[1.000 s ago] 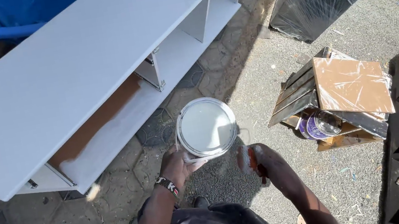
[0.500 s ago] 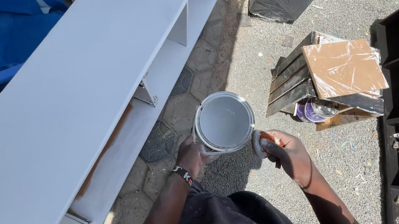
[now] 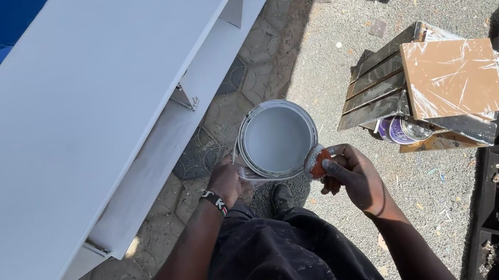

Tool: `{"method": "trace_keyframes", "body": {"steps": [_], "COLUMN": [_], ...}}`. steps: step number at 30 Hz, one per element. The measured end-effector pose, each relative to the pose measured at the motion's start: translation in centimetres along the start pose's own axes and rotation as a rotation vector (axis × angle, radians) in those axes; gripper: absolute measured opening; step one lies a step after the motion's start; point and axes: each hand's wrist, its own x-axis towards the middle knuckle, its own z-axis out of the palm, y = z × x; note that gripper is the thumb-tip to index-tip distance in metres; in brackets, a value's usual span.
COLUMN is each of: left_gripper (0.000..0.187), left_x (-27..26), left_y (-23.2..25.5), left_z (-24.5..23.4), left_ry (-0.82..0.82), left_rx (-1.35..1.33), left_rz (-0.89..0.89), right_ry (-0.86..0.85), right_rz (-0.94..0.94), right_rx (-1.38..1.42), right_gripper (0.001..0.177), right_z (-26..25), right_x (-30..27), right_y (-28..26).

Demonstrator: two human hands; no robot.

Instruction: Preparing paint by mixing components and applying it to furniture parts.

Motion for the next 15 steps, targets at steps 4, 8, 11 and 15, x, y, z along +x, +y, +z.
{"method": "trace_keyframes", "body": {"steps": [4, 8, 11, 15], "left_gripper": [0.070, 0.086, 0.085, 0.055], "left_x": [3.7, -0.2, -3.5, 0.7], "left_y": [-2.7, -3.1, -0.3, -3.5], "left_z": [2.7, 8.0, 9.3, 11.1], "left_ry": [0.041, 0.041, 0.134, 0.104], "left_rx": [-0.063, -0.200, -0.250, -0.292], "left_rz": [0.068, 0.043, 0.092, 0.133], "right_ry": [-0.113, -0.204, -0.178, -0.132], "right_rz": [-0.031, -0.063, -0.029, -0.018], "right_rx": [0.036, -0.013, -0.026, -0.036], "right_gripper": [0.031, 0.033, 0.033, 0.031], "right_z": [-2.3, -5.6, -9.1, -11.0], "right_x": [2.4, 4.3, 5.2, 5.7], "right_y": [-0.9, -1.3, -0.8, -0.8]}}
